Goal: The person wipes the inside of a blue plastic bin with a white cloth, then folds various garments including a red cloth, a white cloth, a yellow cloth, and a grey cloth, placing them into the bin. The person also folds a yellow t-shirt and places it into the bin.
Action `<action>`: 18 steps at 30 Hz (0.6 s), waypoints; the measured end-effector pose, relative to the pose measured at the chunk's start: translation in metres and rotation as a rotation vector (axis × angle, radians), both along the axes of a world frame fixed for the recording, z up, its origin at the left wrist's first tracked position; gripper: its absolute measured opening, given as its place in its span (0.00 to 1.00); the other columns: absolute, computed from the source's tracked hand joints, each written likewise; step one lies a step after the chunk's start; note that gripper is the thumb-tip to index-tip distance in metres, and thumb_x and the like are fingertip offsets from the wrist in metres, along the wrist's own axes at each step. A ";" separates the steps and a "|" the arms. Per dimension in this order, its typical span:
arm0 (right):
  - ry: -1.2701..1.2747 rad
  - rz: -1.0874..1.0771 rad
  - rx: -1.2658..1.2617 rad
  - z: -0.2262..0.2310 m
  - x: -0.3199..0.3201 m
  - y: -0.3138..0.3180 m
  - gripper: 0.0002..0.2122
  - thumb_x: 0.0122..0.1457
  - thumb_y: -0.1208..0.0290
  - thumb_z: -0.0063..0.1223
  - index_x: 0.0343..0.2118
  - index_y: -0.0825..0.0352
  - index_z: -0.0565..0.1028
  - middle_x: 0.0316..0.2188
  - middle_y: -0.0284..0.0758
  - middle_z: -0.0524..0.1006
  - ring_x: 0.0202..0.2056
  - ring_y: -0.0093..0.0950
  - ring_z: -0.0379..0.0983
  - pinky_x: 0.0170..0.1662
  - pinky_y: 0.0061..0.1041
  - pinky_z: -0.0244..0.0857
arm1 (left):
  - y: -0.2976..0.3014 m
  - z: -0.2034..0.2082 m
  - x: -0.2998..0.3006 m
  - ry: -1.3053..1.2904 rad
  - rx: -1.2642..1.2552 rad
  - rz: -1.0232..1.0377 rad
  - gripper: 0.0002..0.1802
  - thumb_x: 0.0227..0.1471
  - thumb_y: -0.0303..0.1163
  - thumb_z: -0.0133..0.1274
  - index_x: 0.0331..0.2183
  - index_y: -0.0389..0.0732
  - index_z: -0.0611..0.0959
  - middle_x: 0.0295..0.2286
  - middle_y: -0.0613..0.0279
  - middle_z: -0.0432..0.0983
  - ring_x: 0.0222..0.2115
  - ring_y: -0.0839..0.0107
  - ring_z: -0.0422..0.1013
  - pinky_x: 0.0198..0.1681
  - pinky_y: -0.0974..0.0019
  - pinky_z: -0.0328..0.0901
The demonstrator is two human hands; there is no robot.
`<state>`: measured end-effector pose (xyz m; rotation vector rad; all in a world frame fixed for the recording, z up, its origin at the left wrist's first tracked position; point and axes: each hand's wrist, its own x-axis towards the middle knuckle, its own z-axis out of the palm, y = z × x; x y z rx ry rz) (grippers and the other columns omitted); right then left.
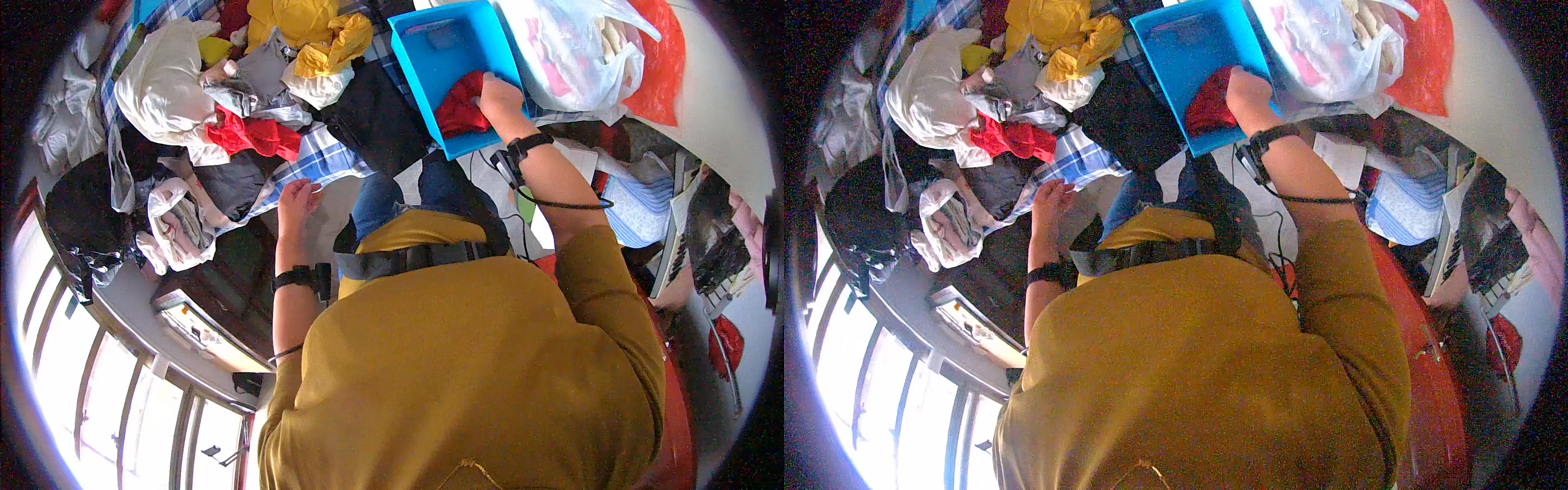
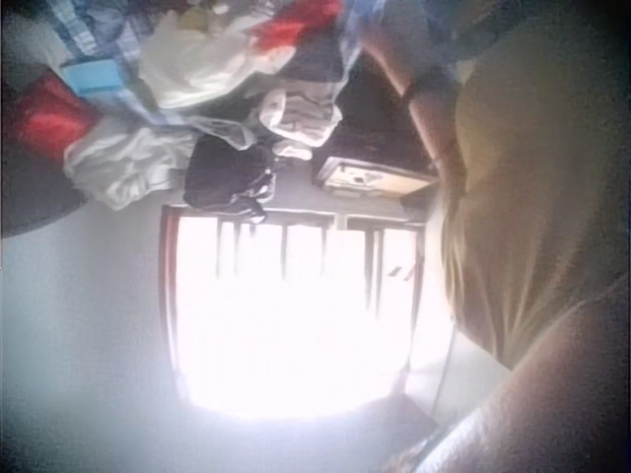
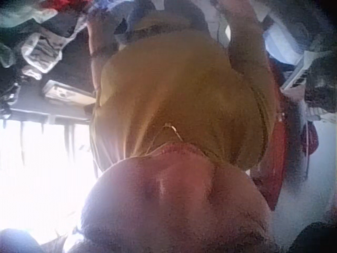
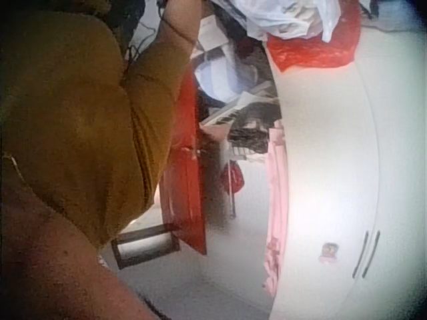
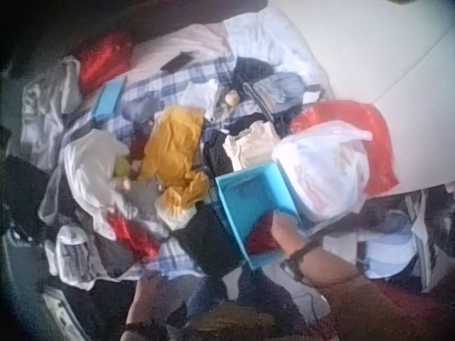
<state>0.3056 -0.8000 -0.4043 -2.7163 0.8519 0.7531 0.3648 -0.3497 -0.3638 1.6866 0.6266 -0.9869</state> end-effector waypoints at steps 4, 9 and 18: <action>-0.244 0.214 -0.055 0.024 0.009 0.005 0.09 0.51 0.75 0.42 0.35 0.65 0.72 0.32 0.44 0.76 0.35 0.43 0.74 0.34 0.43 0.68 | -0.010 -0.003 0.004 -0.046 -0.027 -0.067 0.14 0.55 0.31 0.47 0.42 0.34 0.71 0.35 0.51 0.76 0.30 0.67 0.74 0.27 0.72 0.67; 0.062 0.382 0.257 -0.024 0.002 0.010 0.11 0.46 0.75 0.53 0.35 0.65 0.74 0.34 0.46 0.75 0.38 0.44 0.72 0.40 0.40 0.67 | -0.008 -0.006 0.004 -0.048 0.017 -0.103 0.15 0.54 0.31 0.47 0.42 0.32 0.71 0.35 0.50 0.76 0.30 0.66 0.74 0.28 0.71 0.67; 0.195 0.450 0.332 -0.047 0.000 0.000 0.14 0.48 0.61 0.53 0.32 0.67 0.77 0.35 0.48 0.75 0.38 0.47 0.71 0.41 0.42 0.65 | 0.013 -0.007 -0.002 -0.140 0.221 -0.343 0.15 0.52 0.31 0.47 0.40 0.33 0.74 0.31 0.54 0.77 0.28 0.70 0.74 0.29 0.70 0.69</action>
